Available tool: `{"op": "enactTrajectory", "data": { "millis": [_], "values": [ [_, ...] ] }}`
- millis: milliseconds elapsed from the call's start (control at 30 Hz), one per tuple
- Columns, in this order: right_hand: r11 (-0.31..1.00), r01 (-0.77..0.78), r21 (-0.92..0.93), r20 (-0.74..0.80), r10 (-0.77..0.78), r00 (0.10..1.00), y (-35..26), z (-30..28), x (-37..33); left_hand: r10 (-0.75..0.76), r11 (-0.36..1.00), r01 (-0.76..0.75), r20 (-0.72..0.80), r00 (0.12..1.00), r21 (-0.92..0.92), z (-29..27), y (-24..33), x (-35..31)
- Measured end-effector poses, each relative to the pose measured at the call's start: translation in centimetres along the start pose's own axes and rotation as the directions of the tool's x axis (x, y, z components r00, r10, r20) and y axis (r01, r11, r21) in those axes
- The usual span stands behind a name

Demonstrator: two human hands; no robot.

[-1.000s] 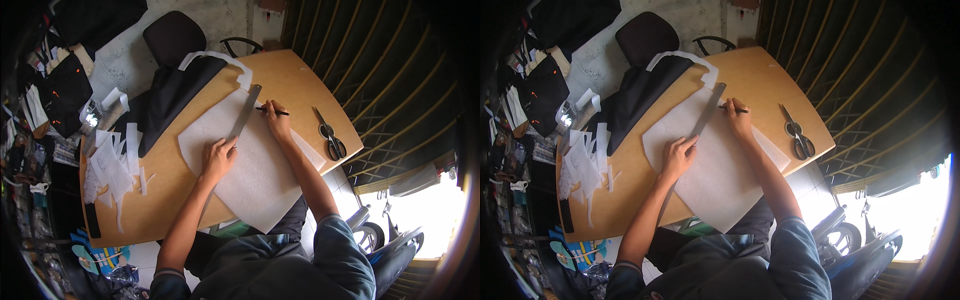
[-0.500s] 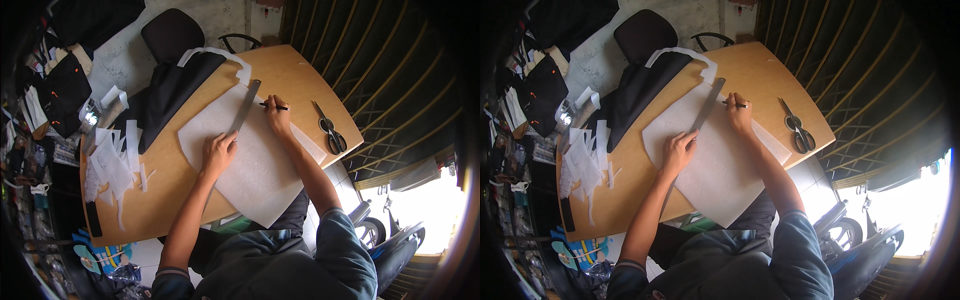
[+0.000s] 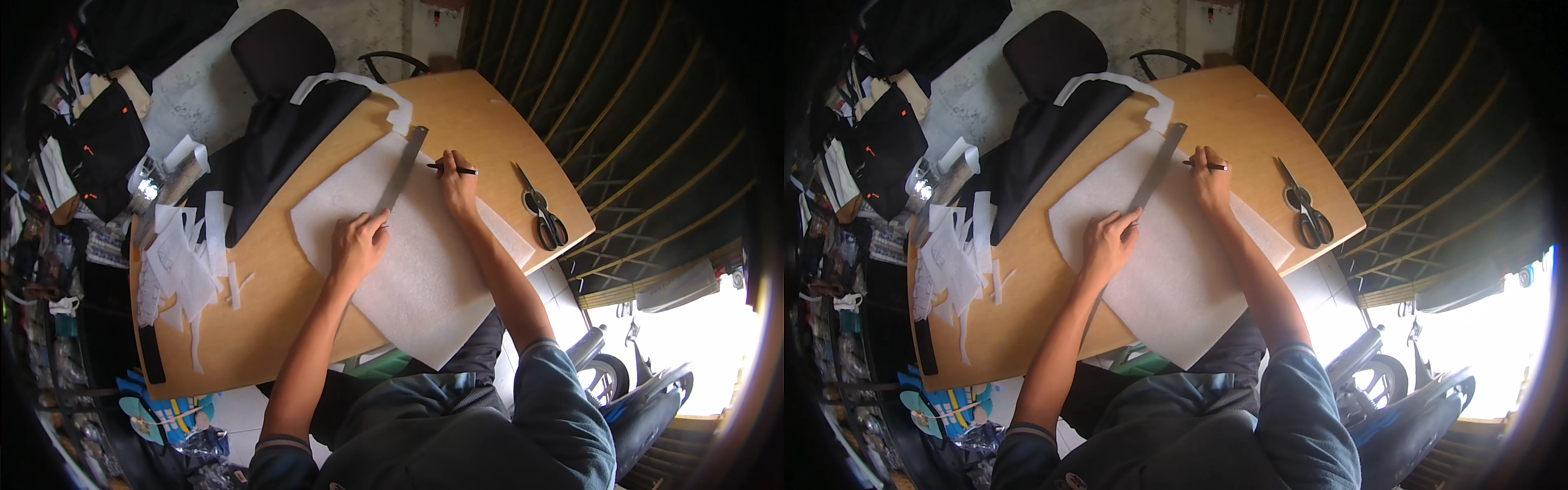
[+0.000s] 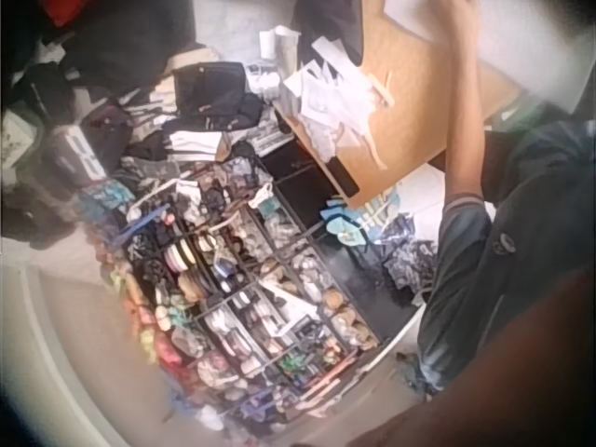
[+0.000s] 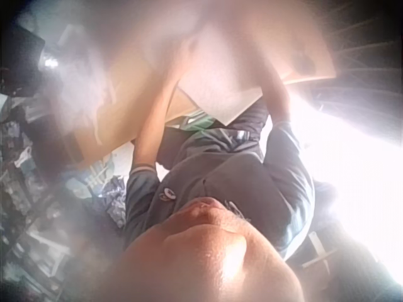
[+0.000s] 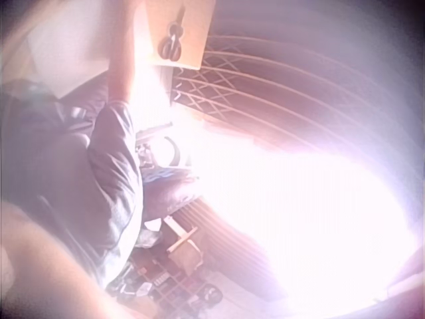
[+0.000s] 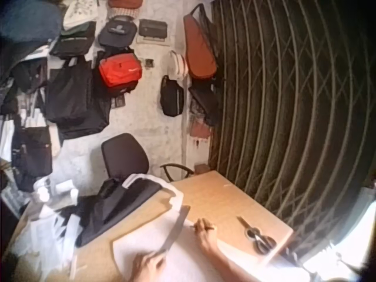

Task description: The person marks a white foam sheet with a pen using a metal ruler as a guide, then cuts the foam along the marked lines with scissors. The person handles the foam, ruler, pen, and scissors throughout the task.

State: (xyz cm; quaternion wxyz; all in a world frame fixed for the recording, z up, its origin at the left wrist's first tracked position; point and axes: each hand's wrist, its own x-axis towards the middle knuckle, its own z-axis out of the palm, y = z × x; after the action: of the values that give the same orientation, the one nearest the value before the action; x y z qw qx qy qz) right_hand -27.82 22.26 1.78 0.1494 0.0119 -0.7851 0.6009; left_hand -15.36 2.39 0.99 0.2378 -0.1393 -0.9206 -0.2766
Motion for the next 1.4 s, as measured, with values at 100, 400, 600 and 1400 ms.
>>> {"op": "enactTrajectory", "data": {
  "millis": [100,400,600,1400],
  "values": [
    [0.999,0.028,-0.014,0.034,-0.028,0.999,-0.3,0.2,-0.3,-0.027,1.0,0.027,0.015,1.0,-0.008,0.1,-0.1,-0.1],
    [0.999,0.021,-0.027,-0.079,-0.023,0.997,0.3,0.0,-0.2,-0.021,1.0,0.021,0.004,1.0,0.017,0.1,0.2,0.1],
    [0.995,0.025,-0.096,-0.056,-0.03,0.998,0.2,0.0,-0.1,-0.009,1.0,0.009,-0.008,1.0,-0.006,0.1,0.2,0.2],
    [0.986,0.125,-0.112,0.207,-0.099,0.973,-2.6,-1.9,-8.6,-0.035,0.999,0.035,0.023,0.999,-0.006,0.0,0.2,0.1]
  ]
}}
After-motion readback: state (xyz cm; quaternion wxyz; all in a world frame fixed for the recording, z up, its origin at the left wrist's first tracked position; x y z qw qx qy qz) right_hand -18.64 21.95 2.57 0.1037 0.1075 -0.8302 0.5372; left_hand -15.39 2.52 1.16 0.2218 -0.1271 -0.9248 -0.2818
